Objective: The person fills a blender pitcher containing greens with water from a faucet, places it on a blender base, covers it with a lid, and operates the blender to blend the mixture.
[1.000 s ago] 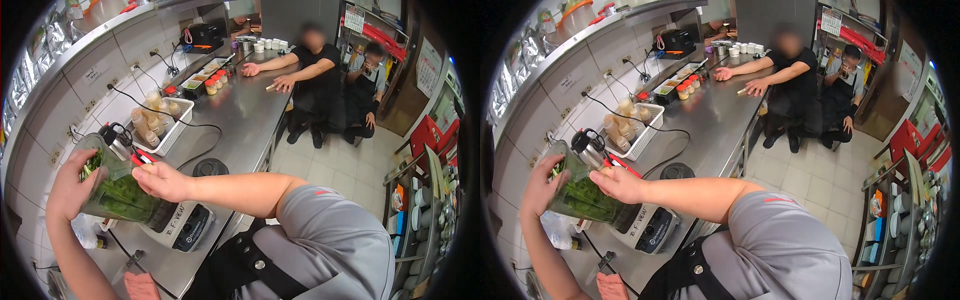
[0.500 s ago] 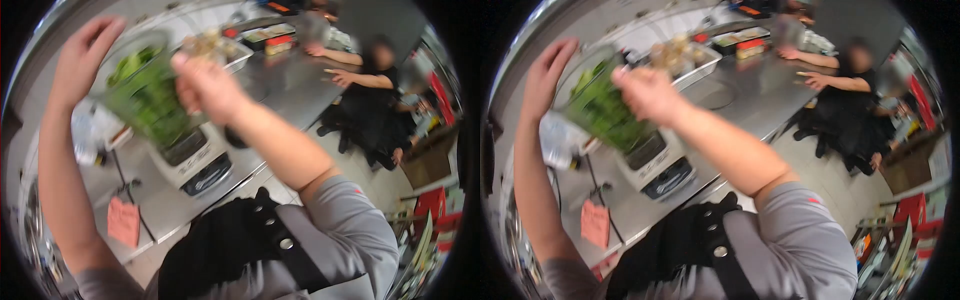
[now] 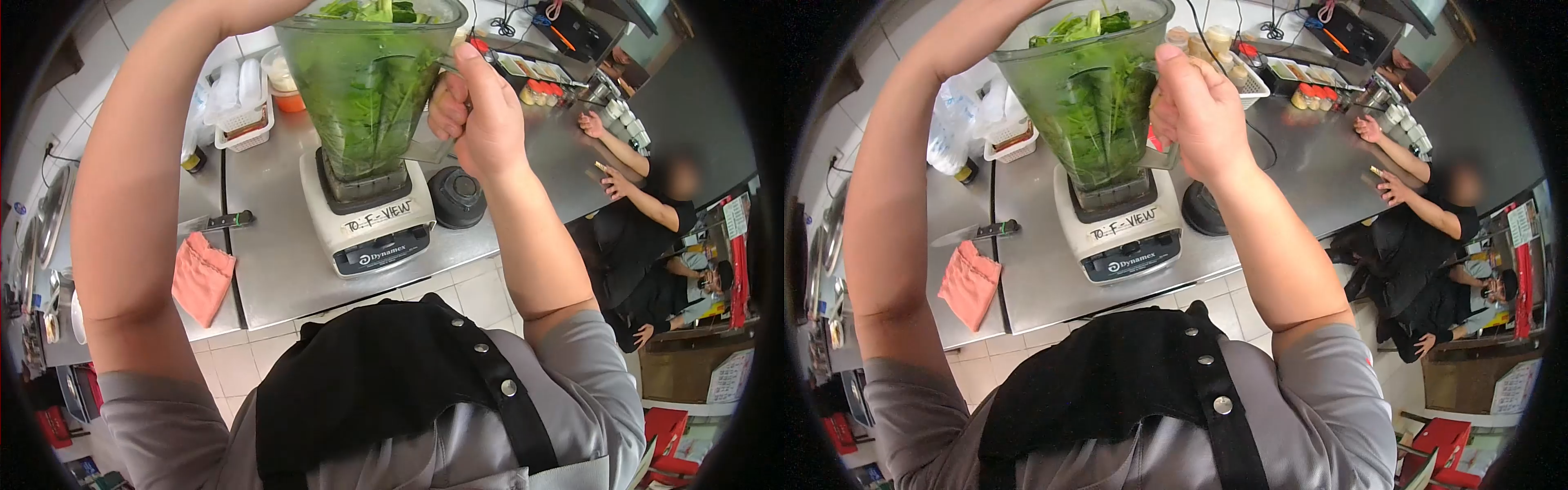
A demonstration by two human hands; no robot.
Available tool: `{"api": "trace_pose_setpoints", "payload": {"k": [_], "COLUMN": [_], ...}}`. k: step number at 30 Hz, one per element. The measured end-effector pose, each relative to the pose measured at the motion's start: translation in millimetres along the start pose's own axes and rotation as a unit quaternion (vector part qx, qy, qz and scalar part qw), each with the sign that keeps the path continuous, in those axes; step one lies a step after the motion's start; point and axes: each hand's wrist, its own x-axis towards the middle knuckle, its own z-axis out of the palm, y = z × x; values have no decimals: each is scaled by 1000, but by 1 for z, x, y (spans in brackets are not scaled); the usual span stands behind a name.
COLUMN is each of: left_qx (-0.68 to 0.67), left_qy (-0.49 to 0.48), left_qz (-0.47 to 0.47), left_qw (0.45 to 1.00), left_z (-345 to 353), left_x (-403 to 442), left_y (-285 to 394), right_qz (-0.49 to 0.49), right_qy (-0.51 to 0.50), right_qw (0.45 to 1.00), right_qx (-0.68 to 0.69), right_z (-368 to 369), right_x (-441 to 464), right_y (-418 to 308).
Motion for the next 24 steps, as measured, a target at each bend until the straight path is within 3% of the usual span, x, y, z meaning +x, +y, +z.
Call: {"api": "trace_pose_setpoints", "payload": {"k": [1,2,4,6,7,8,10,12,14,15,17,18,20,23,24], "left_qx": [-4,-45,-37,63,44,51,71,35,-7,-24,-5,4,22,62,56], "left_qy": [-49,-128,-141,5,-78,-83,-90,-30,31,44,80,99,79,76,68], "left_qz": [-17,-35,-44,-15,-29,-25,-14,17,-4,40,10,-5,20,-19,-15], "left_qw": [999,990,988,998,996,995,993,999,999,998,997,995,996,995,996], "left_z": [-9,-28,-24,14,13,11,8,1,-11,-26,-35,-40,-42,-39,-36], "left_x": [0,-5,-7,-1,0,0,3,7,10,19,21,21,29,26,27], "left_y": [10,30,25,-11,-2,0,-6,-12,-6,-17,-10,-8,-25,-16,-16], "right_qz": [16,-8,-56,-72,-47,-22,64,-2,65,101,184,217,270,289,276], "right_qy": [-47,-23,30,44,54,66,77,65,59,36,-19,-61,-89,-81,-74], "right_qw": [999,999,993,993,991,987,943,895,779,760,729,742,720,633,645], "right_qx": [-18,-45,-97,-78,-111,-142,-317,-442,-621,-641,-659,-631,-633,-714,-709], "right_z": [-12,-16,-22,-59,-80,-103,-132,-175,-183,-181,-183,-193,-177,-161,-156], "right_x": [4,5,6,10,9,6,-9,-26,-47,-57,-70,-73,-84,-75,-73], "right_y": [2,1,-1,-4,-3,3,15,62,70,73,88,105,109,105,106]}}
